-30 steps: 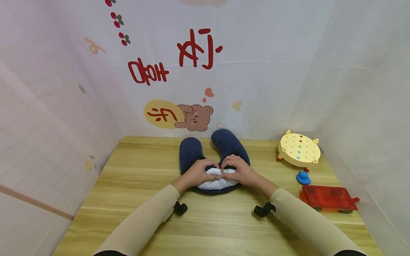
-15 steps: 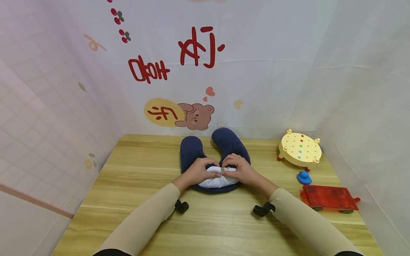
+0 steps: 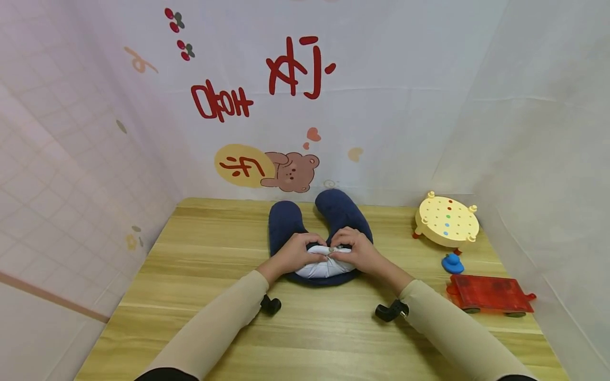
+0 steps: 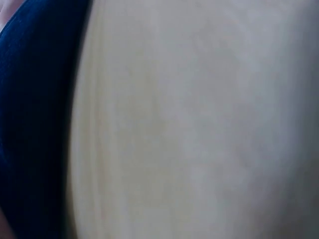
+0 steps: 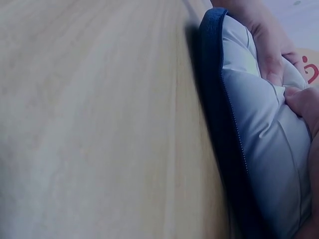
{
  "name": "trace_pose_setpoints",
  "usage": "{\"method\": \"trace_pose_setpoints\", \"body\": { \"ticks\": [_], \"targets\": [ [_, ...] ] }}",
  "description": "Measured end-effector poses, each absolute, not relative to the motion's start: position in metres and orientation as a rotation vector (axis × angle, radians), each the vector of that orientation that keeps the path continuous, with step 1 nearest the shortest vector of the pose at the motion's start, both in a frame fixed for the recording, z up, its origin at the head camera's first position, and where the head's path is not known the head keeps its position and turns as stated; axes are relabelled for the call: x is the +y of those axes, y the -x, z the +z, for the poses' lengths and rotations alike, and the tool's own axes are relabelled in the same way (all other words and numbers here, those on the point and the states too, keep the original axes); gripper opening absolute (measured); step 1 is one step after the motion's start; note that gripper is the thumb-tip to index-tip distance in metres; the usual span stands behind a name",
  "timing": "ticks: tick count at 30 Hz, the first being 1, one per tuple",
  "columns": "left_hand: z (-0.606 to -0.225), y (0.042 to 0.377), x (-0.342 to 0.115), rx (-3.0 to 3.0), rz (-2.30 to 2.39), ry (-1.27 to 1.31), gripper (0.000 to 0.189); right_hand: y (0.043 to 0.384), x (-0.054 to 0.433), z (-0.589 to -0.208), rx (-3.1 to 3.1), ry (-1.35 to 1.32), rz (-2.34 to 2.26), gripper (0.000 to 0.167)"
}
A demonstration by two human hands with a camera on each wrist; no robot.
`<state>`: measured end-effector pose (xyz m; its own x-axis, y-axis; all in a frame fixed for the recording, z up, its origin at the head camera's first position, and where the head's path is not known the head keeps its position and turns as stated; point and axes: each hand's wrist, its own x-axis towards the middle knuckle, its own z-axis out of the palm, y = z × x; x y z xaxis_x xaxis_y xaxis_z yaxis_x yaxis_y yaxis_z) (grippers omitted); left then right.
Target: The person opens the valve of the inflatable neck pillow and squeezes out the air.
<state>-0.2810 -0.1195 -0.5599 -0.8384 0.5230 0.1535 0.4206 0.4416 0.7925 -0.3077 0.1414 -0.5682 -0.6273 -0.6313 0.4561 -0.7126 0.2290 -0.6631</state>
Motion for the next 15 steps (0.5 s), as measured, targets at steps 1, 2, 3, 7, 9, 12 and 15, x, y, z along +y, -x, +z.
{"method": "trace_pose_setpoints", "body": {
  "ticks": [1, 2, 3, 7, 9, 12, 15],
  "targets": [
    [-0.5603, 0.2812, -0.1195, 2.568, 1.364, -0.842, 0.02, 0.3078, 0.1415, -0.5681, -2.385, -1.319, 1.374, 0.016],
    [-0.5606, 0.2813, -0.1194, 2.567, 1.369, -0.839, 0.02, 0.308, 0.1415, -0.5682, -2.378, -1.326, 1.376, 0.014],
    [-0.5608, 0.2814, -0.1194, 2.566, 1.376, -0.838, 0.02, 0.308, 0.1415, -0.5676, -2.375, -1.33, 1.376, 0.013],
    [-0.5613, 0.2816, -0.1189, 2.567, 1.399, -0.847, 0.018, 0.3083, 0.1417, -0.568, -2.368, -1.335, 1.376, 0.007],
    [-0.5615, 0.2816, -0.1183, 2.566, 1.404, -0.853, 0.018, 0.3081, 0.1419, -0.5682, -2.379, -1.328, 1.378, 0.006],
    [-0.5612, 0.281, -0.1173, 2.565, 1.404, -0.844, 0.018, 0.3077, 0.1421, -0.5692, -2.396, -1.317, 1.377, 0.005],
    [-0.5605, 0.2803, -0.1164, 2.567, 1.4, -0.826, 0.018, 0.3067, 0.1423, -0.5689, -2.405, -1.311, 1.364, 0.005]
  ]
}}
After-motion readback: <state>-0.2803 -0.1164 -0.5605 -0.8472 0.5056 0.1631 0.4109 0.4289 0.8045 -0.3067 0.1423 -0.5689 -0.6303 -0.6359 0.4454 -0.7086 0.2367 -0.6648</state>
